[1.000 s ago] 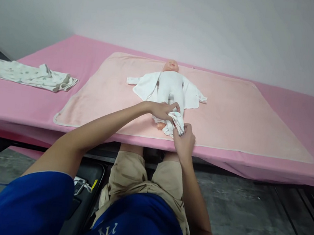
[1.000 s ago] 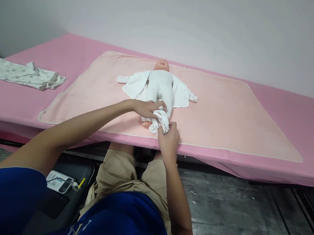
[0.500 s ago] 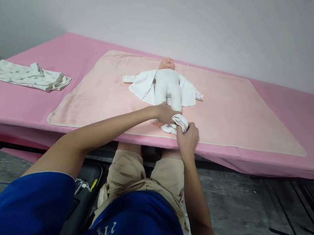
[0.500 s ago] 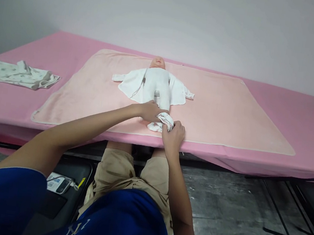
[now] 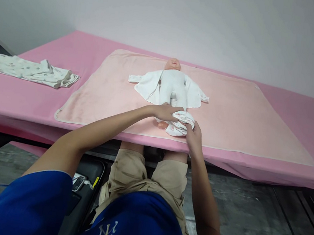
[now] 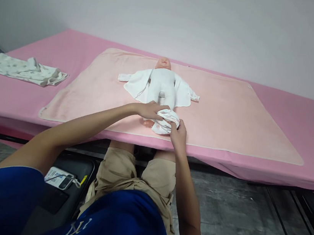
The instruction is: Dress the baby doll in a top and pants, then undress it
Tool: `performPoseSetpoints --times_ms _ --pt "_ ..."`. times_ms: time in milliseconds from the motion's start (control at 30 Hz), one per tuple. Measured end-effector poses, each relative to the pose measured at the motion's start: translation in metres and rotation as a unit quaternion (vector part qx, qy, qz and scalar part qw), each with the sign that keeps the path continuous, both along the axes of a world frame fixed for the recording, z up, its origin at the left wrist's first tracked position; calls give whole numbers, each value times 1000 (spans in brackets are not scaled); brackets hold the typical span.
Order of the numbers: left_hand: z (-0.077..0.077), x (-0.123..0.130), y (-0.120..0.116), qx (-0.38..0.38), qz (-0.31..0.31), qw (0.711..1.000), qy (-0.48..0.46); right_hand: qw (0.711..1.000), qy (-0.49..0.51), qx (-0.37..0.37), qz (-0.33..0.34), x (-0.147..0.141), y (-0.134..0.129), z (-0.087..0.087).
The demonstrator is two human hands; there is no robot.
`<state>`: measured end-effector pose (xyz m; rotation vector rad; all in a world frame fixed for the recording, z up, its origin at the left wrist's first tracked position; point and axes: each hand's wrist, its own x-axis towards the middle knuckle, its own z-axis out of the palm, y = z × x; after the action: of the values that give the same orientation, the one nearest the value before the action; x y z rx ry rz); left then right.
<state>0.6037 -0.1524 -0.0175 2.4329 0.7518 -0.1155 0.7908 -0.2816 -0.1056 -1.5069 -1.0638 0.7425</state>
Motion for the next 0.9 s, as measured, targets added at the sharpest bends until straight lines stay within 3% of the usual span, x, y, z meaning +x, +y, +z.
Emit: performPoseSetpoints --times_ms 133,367,533,700,900 --pt "-11 -5 5 -26 0 998 -56 999 37 -3 29 4 10 1" --pt "-40 -15 12 -146 46 956 -249 988 -100 42 106 10 21 9" --pt "-43 -18 12 -207 58 930 -299 979 -143 41 141 12 19 4" --pt "-45 -18 12 -208 51 922 -324 976 -163 48 133 18 23 12" --pt "-54 -14 12 -130 70 940 -307 987 -9 57 148 26 45 22"
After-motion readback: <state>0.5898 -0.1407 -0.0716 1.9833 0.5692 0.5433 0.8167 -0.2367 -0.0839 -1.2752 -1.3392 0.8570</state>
